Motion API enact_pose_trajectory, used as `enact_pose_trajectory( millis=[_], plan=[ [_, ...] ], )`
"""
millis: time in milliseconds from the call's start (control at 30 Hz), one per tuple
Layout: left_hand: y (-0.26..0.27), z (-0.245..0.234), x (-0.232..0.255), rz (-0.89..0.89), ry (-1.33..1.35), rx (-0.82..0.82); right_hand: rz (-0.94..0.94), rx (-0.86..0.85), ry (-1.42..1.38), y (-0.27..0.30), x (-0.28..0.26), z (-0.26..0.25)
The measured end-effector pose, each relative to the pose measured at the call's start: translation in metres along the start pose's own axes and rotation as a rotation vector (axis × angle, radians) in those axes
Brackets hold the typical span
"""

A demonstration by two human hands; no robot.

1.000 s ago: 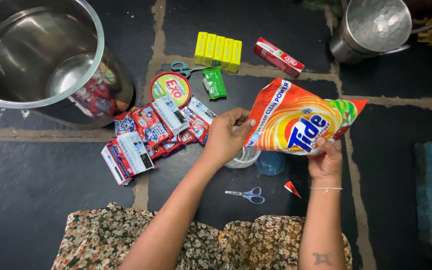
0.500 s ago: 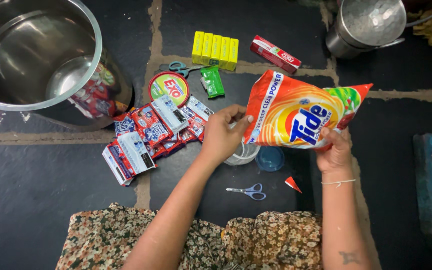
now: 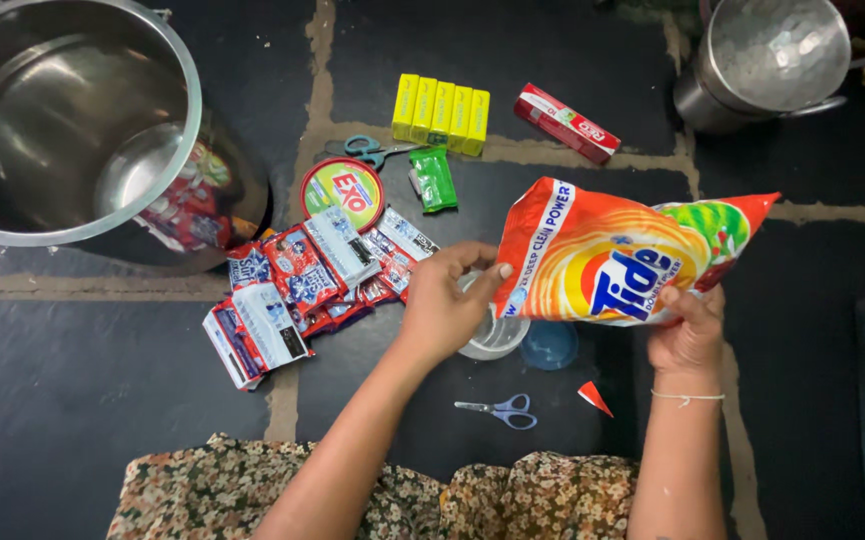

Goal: The person unpacks a cloth bag containing groceries and household items, then arranges them on the floor. They open a red plastic container, place a green bar inside, and close it. They then use scissors to cut open a Tide detergent packet and pour the powder into a clear plastic jar.

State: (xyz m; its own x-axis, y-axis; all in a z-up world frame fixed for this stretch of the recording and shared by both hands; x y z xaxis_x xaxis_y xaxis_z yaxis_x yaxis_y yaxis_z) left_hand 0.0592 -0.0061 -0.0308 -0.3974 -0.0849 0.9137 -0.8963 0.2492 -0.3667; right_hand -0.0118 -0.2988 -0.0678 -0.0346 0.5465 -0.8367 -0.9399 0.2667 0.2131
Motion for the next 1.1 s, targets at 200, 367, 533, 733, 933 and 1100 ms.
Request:
enact_pose_trajectory(
  millis=[200, 367, 533, 733, 933, 1100],
  plan=[
    [0.011, 0.007, -0.009, -0.019, 0.201, 0.004, 0.003, -0.021, -0.021, -0.001, 0.003, -0.001],
    [0.012, 0.002, -0.005, 0.022, -0.033, -0.037, 0.023, 0.032, 0.043, 0.003, 0.007, -0.006],
    [0.009, -0.005, 0.005, 0.093, -0.107, -0.008, -0.007, -0.009, -0.014, 0.000, 0.005, -0.007],
    [0.006, -0.006, 0.008, 0.088, -0.097, -0.027, -0.018, -0.020, -0.018, 0.003, 0.000, 0.002],
    [0.008, -0.002, -0.005, 0.064, 0.007, -0.039, -0.015, -0.038, -0.037, 0.004, -0.002, 0.012],
    [0.009, 0.000, -0.006, 0.067, -0.076, -0.058, 0.007, 0.016, -0.022, 0.004, 0.000, 0.007]
  ],
)
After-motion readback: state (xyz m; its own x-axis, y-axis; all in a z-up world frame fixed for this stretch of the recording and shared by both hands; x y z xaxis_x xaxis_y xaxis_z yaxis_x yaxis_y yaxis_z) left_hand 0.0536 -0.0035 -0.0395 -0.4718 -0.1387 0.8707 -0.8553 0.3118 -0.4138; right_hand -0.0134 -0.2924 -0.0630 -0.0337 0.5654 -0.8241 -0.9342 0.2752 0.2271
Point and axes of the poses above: each hand's wrist, its own y-axis away from the middle knuckle, its own z-axis out of the palm, x = y × z, the point moved 9 cm from there along -y, towards the middle knuckle, and after that the axes turned 15 degrees about z, right-handed, at the moved point
